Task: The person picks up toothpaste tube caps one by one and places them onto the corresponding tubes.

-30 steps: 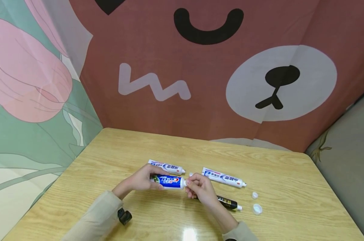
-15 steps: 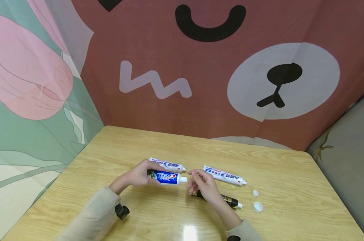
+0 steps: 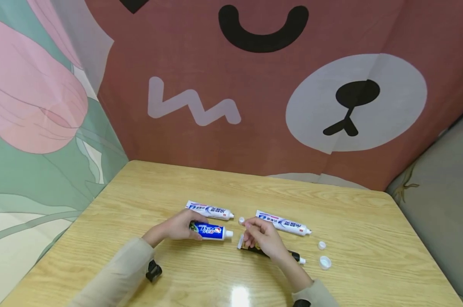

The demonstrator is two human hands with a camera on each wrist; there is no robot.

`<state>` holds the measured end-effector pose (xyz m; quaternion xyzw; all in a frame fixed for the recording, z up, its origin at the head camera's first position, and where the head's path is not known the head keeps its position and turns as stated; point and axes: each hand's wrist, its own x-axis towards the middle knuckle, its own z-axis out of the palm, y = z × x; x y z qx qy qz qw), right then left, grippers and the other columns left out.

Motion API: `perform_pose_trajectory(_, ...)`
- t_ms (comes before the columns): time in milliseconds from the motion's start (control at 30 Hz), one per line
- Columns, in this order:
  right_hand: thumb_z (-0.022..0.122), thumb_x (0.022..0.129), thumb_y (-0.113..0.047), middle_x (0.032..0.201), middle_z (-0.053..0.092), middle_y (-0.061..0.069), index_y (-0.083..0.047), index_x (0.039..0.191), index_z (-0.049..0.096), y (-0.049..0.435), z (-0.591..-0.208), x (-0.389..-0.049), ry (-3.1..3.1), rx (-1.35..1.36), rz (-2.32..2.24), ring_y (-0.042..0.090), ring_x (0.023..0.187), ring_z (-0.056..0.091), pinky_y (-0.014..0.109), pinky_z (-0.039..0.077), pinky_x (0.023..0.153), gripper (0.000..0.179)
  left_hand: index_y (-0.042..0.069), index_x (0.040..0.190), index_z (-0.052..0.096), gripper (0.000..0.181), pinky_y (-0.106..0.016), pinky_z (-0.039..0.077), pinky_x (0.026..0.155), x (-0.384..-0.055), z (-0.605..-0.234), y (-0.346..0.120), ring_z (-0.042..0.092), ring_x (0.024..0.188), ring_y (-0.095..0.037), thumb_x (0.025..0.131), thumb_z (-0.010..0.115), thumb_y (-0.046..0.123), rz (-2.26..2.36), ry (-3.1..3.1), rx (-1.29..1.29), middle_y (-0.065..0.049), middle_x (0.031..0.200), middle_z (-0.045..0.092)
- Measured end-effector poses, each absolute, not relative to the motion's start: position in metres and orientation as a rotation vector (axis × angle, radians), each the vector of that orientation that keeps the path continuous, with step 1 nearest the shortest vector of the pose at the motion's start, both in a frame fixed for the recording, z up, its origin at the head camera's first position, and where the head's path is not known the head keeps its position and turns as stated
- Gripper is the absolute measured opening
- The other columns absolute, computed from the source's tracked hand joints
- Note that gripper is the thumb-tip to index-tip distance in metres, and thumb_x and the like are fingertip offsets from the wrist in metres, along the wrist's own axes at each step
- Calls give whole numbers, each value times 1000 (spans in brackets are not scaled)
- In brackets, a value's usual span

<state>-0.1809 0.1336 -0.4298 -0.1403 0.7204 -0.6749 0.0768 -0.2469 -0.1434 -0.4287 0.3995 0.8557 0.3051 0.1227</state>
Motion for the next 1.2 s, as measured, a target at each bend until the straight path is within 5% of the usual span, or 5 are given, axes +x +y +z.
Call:
perform_pose_trajectory(300, 47, 95, -10, 76, 58, 25, 17, 109, 50, 136, -429, -181, 2139, -406, -1988, 11, 58, 56, 25, 50, 55, 31, 2, 107, 64, 36, -32, 44, 87, -248, -438, -142, 57, 96, -13, 75, 75, 15, 825, 2481, 1164, -3, 103, 65)
perform_pose_trajectory(633, 48, 95, -11, 74, 59, 16, 17, 109, 50, 138, -430, -183, 2144, -417, -1979, 12, 59, 56, 29, 51, 57, 31, 3, 110, 64, 32, -39, 41, 92, -246, -436, -141, 55, 105, -21, 79, 70, 11, 741, 2541, 1198, -5, 109, 63)
perform_pose_trajectory(1200, 51, 93, -13, 77, 60, 21, 10, 103, 56, 144, -412, -208, 2293, -417, -1927, 20, 63, 58, 32, 51, 59, 26, -6, 107, 62, 25, -31, 50, 77, -262, -420, -140, 60, 90, -21, 86, 61, 7, 1117, 2522, 1180, -15, 101, 64)
